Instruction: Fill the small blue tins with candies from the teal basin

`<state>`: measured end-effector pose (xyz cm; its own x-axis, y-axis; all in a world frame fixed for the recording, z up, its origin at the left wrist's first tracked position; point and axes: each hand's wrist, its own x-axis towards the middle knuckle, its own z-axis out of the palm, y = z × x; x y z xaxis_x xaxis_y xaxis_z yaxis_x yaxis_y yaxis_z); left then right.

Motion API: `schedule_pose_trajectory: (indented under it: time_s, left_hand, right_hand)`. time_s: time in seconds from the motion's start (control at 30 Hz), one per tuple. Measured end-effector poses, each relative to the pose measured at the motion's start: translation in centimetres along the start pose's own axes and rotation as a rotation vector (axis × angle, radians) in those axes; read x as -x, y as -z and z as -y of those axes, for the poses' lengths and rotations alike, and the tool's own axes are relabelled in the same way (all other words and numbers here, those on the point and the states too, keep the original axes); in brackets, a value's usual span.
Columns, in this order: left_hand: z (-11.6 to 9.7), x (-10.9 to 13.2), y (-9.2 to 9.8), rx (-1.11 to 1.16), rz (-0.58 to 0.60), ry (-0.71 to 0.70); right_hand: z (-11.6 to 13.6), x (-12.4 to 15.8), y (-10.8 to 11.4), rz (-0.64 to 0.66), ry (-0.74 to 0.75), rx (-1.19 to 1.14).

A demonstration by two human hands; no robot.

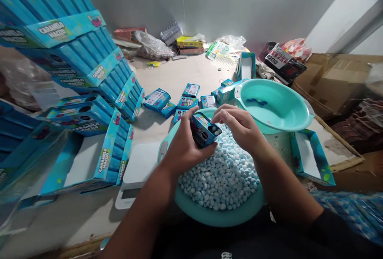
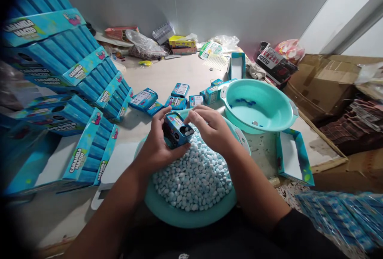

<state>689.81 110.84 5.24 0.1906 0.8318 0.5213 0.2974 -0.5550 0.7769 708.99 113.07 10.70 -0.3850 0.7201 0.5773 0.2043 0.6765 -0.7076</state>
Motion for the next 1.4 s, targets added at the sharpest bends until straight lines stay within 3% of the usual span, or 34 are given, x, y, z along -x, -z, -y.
schedule_pose_trajectory:
  time_s: [0.2, 0.37, 0.53, 0.73, 0.83, 0.93, 1.03, 1.2, 1.27, 1.4]
  left_hand:
    - [-0.1, 0.0, 0.1, -0.031, -0.031, 0.041]
    - [-0.2, 0.0, 0.1, -0.044, -0.016, 0.041]
    - [0.1, -0.1, 0.1, -0.001, -0.034, 0.054]
    - [0.0, -0.1, 0.2, -0.053, -0.061, 0.023]
    - [-0.4, -0.1, 0.3, -0.124, -0.076, 0.009]
    - [-0.6, -0.1, 0.4, -0.149, -0.079, 0.007]
    - [-0.5, -0.1, 0.3, -0.135, -0.075, -0.002]
    - [0.2, -0.2, 0.3, -0.116, -0.140, -0.003]
    - [0.3, -0.3, 0.2, -0.125, -0.222, -0.022]
    - [0.3, -0.8, 0.2, -0.098, -0.338, -0.007]
  right_hand:
    - [-0.7, 0.3, 0.6, 0.214, -0.104, -0.119]
    - [-1.2, 0.2, -0.3, 0.117, -0.308, -0.407]
    - [-1.6, -0.2, -0.5, 0.012, -0.373, -0.294]
    - [-2.8, -0.1, 0.2, -0.038, -0.346, 0.050]
    - [-2.2, 0.0, 0.1, 0.035, -0.294, -0.069]
    - [-1.1, 0.1, -0.4, 0.096, -0.382, -0.215]
    - [-1.0, 0.0, -0.9, 0.064, -0.464, -0.281]
    - [-3.1, -0.3, -0.6, -0.005, -0.531, -0.029]
    - [-3.6, -0.2, 0.0, 0.108, -0.505, 0.157]
    - [-3.2, 0.6, 0.8, 0.532, -0.415, 0.443]
